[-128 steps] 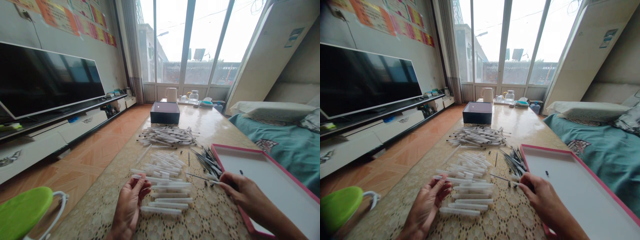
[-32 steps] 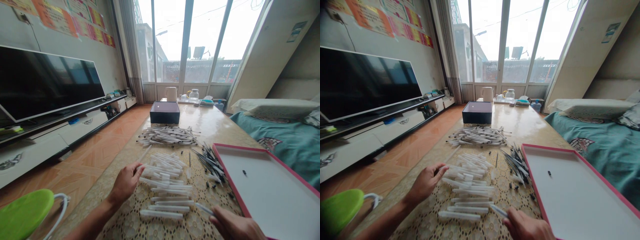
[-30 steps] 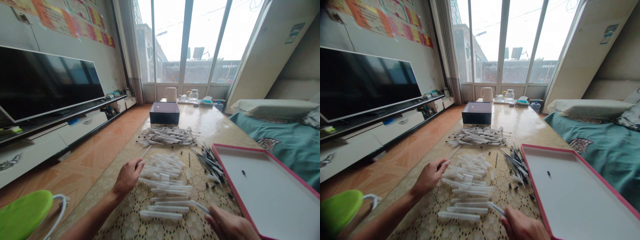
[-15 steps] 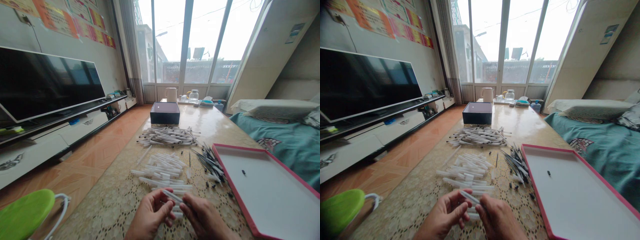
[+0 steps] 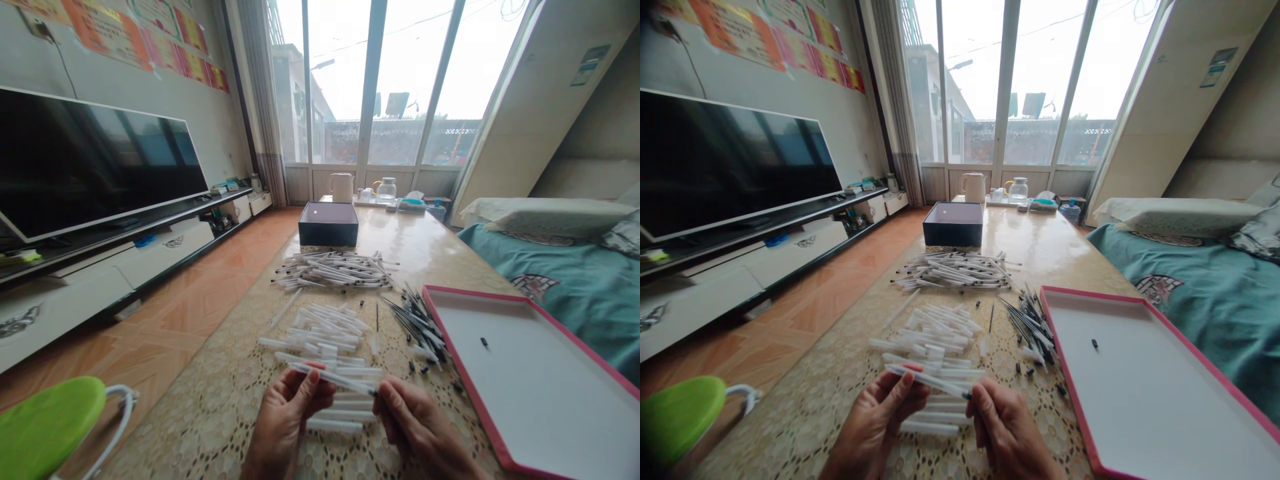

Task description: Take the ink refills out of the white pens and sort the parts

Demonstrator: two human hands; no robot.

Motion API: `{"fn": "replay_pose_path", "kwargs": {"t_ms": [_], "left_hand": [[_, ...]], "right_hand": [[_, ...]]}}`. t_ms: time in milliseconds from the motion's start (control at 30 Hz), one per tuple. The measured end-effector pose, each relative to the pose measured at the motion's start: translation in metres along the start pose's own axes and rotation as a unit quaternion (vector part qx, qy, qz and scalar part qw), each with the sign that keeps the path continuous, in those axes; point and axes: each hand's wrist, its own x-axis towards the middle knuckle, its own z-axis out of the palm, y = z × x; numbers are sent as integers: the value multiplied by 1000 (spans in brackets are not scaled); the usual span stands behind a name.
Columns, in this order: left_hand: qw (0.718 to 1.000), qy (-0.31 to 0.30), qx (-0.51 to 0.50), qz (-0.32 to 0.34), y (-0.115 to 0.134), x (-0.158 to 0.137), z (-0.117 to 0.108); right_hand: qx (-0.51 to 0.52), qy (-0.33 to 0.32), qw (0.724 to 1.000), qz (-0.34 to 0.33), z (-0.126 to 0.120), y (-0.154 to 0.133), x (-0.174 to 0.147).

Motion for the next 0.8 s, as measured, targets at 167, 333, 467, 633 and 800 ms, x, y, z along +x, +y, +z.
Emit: {"fn": "replay_pose_path", "kwargs": {"t_ms": [167,333,467,633,800], "left_hand": [[1000,-14,6,4,-2,2,-3],[1000,-22,18,-2,-6,4,-5],[1000,-1,23,-3,-6,3,-4],[1000,5,11,2,-6,3,-3],[1000,-4,11,11,-7,3,-6]], "right_hand": [[-20,-2,1000,-3,1,2,2],[-22,-10,1000,-7,0,5,5],[-11,-3,1000,7,2,6,4],[8,38,999,-36,5,0,3],[-49,43,997,-51,4,3,5]]}}
